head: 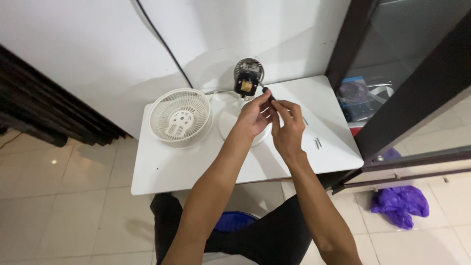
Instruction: The person disassembles a small white table fan by removing screws from the motor housing with a screwdriver. They separate the housing halves, inspect the internal motor and wiring, then reassemble the housing and tighten the screws.
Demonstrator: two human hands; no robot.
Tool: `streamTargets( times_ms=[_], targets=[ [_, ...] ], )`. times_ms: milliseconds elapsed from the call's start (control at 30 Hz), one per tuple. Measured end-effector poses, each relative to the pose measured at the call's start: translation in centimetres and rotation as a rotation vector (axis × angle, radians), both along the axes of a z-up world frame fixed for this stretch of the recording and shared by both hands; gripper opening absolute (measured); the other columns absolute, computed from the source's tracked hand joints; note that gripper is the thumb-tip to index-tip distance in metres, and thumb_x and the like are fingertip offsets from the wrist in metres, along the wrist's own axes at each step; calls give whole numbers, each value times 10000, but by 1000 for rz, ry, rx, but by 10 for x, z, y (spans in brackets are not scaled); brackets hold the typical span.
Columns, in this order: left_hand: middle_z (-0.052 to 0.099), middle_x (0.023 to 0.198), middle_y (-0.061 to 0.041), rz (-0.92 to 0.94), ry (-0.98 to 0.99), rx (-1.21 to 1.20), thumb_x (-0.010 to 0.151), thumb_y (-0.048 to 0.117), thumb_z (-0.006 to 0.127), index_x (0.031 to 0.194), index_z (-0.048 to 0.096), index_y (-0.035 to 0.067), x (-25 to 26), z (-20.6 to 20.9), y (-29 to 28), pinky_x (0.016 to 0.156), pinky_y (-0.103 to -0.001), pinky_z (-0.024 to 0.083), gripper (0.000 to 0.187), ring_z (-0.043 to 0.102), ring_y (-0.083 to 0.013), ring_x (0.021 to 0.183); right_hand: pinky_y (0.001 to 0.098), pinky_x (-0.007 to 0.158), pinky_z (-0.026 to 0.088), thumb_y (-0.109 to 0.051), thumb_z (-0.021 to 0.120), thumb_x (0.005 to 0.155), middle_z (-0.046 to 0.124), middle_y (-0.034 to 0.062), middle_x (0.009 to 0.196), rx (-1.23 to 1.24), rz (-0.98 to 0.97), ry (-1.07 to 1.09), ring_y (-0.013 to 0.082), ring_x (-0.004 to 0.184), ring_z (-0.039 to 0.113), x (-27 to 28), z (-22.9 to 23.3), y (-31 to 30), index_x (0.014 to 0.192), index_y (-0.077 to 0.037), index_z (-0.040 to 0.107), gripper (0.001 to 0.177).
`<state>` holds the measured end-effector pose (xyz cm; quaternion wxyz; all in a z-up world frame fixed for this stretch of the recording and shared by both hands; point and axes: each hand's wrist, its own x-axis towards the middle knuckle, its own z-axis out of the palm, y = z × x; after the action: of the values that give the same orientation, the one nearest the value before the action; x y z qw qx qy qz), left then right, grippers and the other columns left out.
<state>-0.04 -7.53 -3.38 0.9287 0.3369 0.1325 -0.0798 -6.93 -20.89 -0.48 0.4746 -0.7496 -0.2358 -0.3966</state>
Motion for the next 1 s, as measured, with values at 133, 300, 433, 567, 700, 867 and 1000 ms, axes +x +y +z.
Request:
streamTargets(
  times_ms=[133, 300, 433, 567, 700, 867, 1000],
  targets=[
    [600, 942, -75, 6, -53, -27, 933, 220, 756, 995, 639, 63, 2, -5, 1, 717, -351, 491, 206, 545, -205, 849, 386, 874, 588, 58, 755, 914, 661, 134, 1169, 14, 0, -12, 306, 1040, 700, -1, 3, -2, 1205, -17, 720, 303],
    [623, 965, -95, 12, -74, -79, 963, 196, 699, 1025, 624, 34, 7, -11, 2, 759, -359, 507, 189, 574, -213, 875, 382, 851, 583, 10, 785, 919, 647, 161, 1157, 36, 7, -21, 303, 1019, 697, -3, 6, -5, 1199, -11, 719, 289],
    [647, 996, -103, 1, -102, -55, 966, 201, 642, 1029, 629, 31, 8, -6, 1, 767, -373, 499, 182, 600, -219, 900, 356, 764, 569, 11, 781, 945, 658, 153, 1122, 58, -1, 20, 290, 957, 686, -5, 9, -3, 1176, -15, 732, 238],
    [658, 1024, -101, 18, -76, -86, 955, 176, 634, 1032, 635, 29, 0, 0, 1, 800, -371, 517, 166, 620, -220, 938, 359, 793, 576, 37, 754, 957, 664, 143, 1135, 50, 10, 11, 281, 963, 687, -2, 6, -3, 1188, -20, 733, 239],
    [611, 955, -66, 47, -10, -59, 935, 203, 703, 1015, 650, 67, -5, 4, -2, 709, -335, 497, 167, 565, -200, 871, 379, 860, 581, 51, 746, 944, 662, 135, 1152, 15, 18, -44, 298, 1022, 692, -5, 4, -3, 1203, -19, 725, 269],
    [606, 938, -96, 55, -25, -94, 908, 145, 763, 995, 636, 28, 1, 0, -3, 679, -306, 511, 194, 568, -220, 861, 375, 845, 580, 32, 767, 938, 650, 147, 1170, 12, -8, -33, 309, 1035, 688, -7, 4, 0, 1199, -20, 724, 270],
    [618, 945, -113, 63, -55, -78, 932, 144, 774, 1007, 634, 1, 5, -5, -2, 666, -295, 492, 214, 566, -207, 858, 375, 749, 554, -6, 808, 907, 636, 164, 1143, 49, -25, 54, 301, 969, 669, -3, 3, 1, 1180, -7, 728, 284]
  ],
)
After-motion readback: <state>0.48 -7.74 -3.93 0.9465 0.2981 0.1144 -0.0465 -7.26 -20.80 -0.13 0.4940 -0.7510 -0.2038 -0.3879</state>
